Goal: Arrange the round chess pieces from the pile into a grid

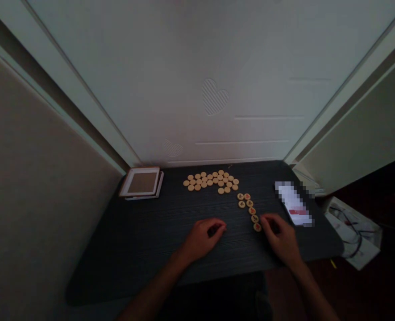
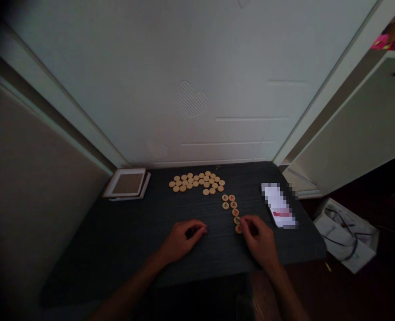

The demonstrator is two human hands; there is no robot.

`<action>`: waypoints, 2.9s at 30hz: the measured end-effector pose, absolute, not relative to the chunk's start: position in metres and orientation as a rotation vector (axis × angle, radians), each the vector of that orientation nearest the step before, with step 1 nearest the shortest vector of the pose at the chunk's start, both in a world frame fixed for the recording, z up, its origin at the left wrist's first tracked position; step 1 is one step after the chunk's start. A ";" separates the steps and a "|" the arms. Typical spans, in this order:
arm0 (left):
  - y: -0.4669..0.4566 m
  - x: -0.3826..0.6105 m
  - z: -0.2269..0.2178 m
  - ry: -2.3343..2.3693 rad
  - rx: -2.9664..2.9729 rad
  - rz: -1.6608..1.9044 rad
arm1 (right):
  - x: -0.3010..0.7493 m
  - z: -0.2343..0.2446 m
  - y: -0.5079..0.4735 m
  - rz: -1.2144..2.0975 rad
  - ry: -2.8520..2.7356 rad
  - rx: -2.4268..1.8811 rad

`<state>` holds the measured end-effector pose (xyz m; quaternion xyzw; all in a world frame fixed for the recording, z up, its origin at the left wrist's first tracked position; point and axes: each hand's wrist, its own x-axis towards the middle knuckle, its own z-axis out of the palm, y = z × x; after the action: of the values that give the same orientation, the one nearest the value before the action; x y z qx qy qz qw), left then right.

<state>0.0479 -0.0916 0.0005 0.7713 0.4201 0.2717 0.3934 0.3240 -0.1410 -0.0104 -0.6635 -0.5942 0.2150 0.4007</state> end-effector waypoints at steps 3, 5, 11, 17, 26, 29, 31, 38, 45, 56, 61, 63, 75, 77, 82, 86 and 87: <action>-0.091 0.050 0.000 1.086 1.972 0.674 | 0.329 0.005 -0.101 0.513 -1.639 -1.629; -0.091 0.050 0.000 1.099 1.990 0.674 | 0.329 0.016 -0.067 0.503 -1.721 -1.588; -0.094 0.050 -0.002 1.124 1.997 0.699 | 0.319 0.027 0.022 0.602 -1.949 -1.577; -0.093 0.049 -0.003 1.127 1.993 0.724 | 0.308 0.009 0.054 0.599 -1.944 -1.683; -0.091 0.050 -0.001 1.126 1.939 0.713 | 0.331 0.004 0.048 0.405 -1.866 -1.849; -0.082 0.051 0.002 1.112 1.886 0.661 | 0.335 0.008 0.042 0.384 -1.882 -1.832; -0.073 0.051 0.004 1.095 1.866 0.634 | 0.337 0.012 0.037 0.379 -1.883 -1.814; -0.064 0.054 0.012 1.076 1.786 0.742 | 0.313 0.040 -0.025 0.544 -1.872 -1.531; -0.100 0.052 0.009 1.043 1.462 0.880 | 0.230 0.023 -0.116 0.708 -1.786 -1.207; -0.107 0.035 -0.007 1.156 1.359 0.928 | 0.198 -0.027 -0.141 0.462 -1.803 -1.120; -0.110 0.034 -0.007 1.155 1.363 0.897 | 0.197 -0.033 -0.144 0.366 -1.807 -1.138; -0.111 0.035 -0.005 1.163 1.373 0.904 | 0.197 -0.031 -0.146 0.355 -1.814 -1.152; -0.114 0.031 -0.001 1.051 1.325 0.888 | 0.199 -0.031 -0.147 0.409 -1.765 -1.171; -0.114 0.030 -0.002 1.047 1.314 0.888 | 0.200 -0.030 -0.148 0.444 -1.741 -1.189; -0.116 0.032 -0.002 1.111 1.392 0.906 | 0.201 -0.025 -0.150 0.533 -1.613 -1.286; -0.117 0.035 0.001 1.101 1.447 0.906 | 0.202 -0.025 -0.149 0.600 -1.604 -1.296; -0.117 0.035 0.001 1.094 1.449 0.915 | 0.202 -0.025 -0.148 0.608 -1.614 -1.284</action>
<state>0.0348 -0.1167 0.0009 0.6061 0.4575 0.3826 0.5262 0.2024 -0.1483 -0.0250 -0.5254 -0.6602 0.2487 0.4756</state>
